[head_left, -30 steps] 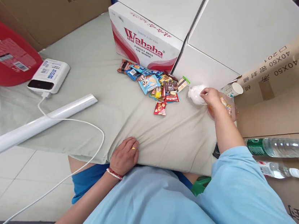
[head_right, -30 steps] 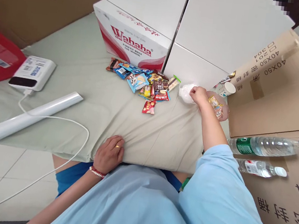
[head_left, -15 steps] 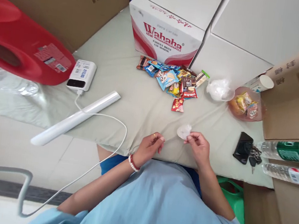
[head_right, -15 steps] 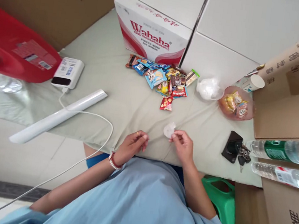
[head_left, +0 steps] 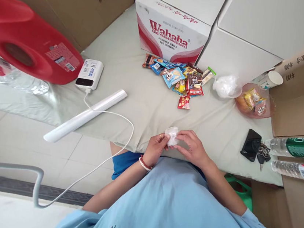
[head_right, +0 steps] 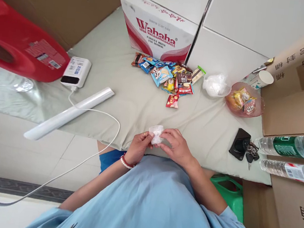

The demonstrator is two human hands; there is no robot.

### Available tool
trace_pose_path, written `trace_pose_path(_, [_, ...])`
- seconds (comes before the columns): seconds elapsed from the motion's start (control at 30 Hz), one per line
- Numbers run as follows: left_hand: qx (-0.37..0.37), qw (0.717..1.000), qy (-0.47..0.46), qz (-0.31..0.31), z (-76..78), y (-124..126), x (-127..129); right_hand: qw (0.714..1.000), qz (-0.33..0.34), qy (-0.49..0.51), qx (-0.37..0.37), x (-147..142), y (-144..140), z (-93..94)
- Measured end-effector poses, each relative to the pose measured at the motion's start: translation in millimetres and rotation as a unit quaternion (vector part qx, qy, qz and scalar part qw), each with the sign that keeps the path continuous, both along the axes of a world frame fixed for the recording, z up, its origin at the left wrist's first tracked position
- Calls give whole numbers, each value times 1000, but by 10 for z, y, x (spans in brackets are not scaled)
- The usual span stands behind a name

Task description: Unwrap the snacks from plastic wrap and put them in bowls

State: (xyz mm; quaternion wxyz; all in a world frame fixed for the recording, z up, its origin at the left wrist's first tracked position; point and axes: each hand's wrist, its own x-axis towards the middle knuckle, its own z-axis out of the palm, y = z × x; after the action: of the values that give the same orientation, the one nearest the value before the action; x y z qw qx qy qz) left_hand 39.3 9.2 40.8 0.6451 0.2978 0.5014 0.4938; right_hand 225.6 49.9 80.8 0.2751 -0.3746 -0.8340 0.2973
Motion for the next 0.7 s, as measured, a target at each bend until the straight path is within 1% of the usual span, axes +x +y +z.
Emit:
trace_pose_path(0.07, [-1,1000,-7,-18,45,7,-42,1000,-18,3,-2,-36,-35,-70])
trace_pose_path(0.13, [-3,999,-22,-44,87,18,-86,998,-47,28,-26,-57,-78,-140])
trace_pose_path(0.2, [-6,997,-31,-66,107,22,-123,992,-74,71,-75,-56,-117,-187])
trace_pose_path(0.27, [-20,997,-29,-67,93,12,-144,978,-91,124,-140,-37,-141,-200])
trace_pose_path(0.37, [-39,998,-28,-40,20,-25,-134,939,-117,207,-249,4,-122,-157])
trace_pose_path(0.5, [-28,998,-63,11,-86,-85,-67,858,-177,293,-384,46,-9,-33])
trace_pose_path(0.57, [-20,997,-71,21,-110,-109,-53,821,-198,315,-433,46,51,25])
trace_pose_path(0.63, [0,998,-49,34,-106,-124,-78,801,-210,328,-455,26,90,60])
trace_pose_path(0.7, [40,997,15,70,-67,-129,-141,801,-218,333,-447,-14,91,61])
